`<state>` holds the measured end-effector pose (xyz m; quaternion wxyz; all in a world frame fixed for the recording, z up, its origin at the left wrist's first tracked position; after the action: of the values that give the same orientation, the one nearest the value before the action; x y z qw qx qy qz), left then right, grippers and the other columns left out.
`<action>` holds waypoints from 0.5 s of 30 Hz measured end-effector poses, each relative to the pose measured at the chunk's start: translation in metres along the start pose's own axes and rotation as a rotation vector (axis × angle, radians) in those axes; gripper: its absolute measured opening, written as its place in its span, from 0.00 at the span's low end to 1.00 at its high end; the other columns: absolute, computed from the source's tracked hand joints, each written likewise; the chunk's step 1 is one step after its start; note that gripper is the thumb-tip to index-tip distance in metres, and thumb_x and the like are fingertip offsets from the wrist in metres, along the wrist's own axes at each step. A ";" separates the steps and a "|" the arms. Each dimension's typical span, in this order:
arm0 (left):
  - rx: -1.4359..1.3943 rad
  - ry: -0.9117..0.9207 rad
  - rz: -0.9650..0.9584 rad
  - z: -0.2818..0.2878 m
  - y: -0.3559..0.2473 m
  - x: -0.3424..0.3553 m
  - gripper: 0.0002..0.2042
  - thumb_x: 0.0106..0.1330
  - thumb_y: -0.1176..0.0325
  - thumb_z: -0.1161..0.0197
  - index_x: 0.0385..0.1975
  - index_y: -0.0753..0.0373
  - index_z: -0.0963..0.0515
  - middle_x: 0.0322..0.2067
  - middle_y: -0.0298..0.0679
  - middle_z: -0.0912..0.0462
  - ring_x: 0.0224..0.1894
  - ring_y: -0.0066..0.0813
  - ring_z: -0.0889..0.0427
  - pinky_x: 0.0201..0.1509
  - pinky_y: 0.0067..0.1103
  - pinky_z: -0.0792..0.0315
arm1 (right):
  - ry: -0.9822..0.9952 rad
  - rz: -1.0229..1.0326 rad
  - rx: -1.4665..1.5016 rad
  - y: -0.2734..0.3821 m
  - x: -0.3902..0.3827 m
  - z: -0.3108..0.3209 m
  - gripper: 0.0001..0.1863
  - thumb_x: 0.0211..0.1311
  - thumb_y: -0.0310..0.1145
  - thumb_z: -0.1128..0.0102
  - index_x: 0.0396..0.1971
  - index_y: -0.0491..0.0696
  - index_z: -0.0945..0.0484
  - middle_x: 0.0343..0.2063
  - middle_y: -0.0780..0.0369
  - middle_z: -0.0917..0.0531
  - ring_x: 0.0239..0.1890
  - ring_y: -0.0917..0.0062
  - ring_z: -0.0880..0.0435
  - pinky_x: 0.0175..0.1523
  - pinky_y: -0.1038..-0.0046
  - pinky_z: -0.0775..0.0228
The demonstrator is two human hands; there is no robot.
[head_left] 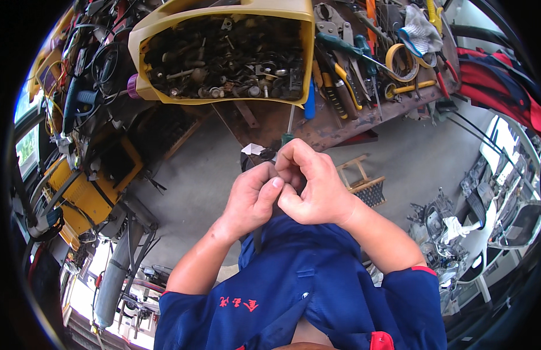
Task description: The person selects fasteners from a container on a workbench and fits pieces together by hand. Then, the person walks over to an open car trunk and installs a fastener inside using a ratchet.
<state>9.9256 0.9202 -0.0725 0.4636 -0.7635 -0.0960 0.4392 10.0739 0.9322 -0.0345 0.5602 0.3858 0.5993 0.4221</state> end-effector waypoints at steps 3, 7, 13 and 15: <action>-0.096 -0.125 -0.064 0.000 -0.002 -0.001 0.19 0.81 0.53 0.43 0.36 0.66 0.24 0.33 0.34 0.16 0.35 0.22 0.21 0.41 0.23 0.23 | 0.035 0.032 -0.005 0.003 0.005 -0.004 0.11 0.52 0.21 0.39 0.35 0.45 0.29 0.21 0.64 0.26 0.19 0.77 0.28 0.27 0.73 0.32; -0.105 -0.200 -0.101 0.013 -0.001 -0.005 0.20 0.81 0.51 0.42 0.35 0.65 0.24 0.29 0.37 0.18 0.33 0.25 0.21 0.39 0.26 0.24 | 0.028 0.049 -0.071 0.011 0.013 -0.008 0.09 0.53 0.23 0.35 0.34 0.44 0.25 0.23 0.60 0.21 0.22 0.68 0.19 0.29 0.67 0.25; 0.280 -0.232 -0.132 0.041 -0.016 -0.003 0.24 0.78 0.47 0.39 0.30 0.65 0.24 0.24 0.45 0.23 0.28 0.42 0.23 0.33 0.32 0.28 | -0.011 0.104 -0.296 0.008 0.017 -0.019 0.07 0.57 0.30 0.32 0.31 0.45 0.22 0.26 0.56 0.18 0.27 0.56 0.16 0.32 0.59 0.21; 0.285 -0.288 -0.132 0.048 -0.022 -0.002 0.25 0.78 0.46 0.39 0.28 0.65 0.25 0.24 0.45 0.23 0.27 0.44 0.23 0.32 0.33 0.29 | -0.029 0.094 -0.307 0.006 0.018 -0.024 0.07 0.57 0.30 0.32 0.30 0.45 0.22 0.26 0.56 0.18 0.27 0.56 0.16 0.32 0.59 0.22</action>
<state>9.8937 0.9608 -0.0629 0.5760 -0.6119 -0.1478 0.5215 10.0487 0.9496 -0.0353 0.6007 0.3293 0.5011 0.5288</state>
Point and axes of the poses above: each hand's wrist, its own x-axis towards the middle knuckle, its own z-axis out of the back of the hand, y = z × x, the point moved 7 cm from there along x, towards the middle knuckle
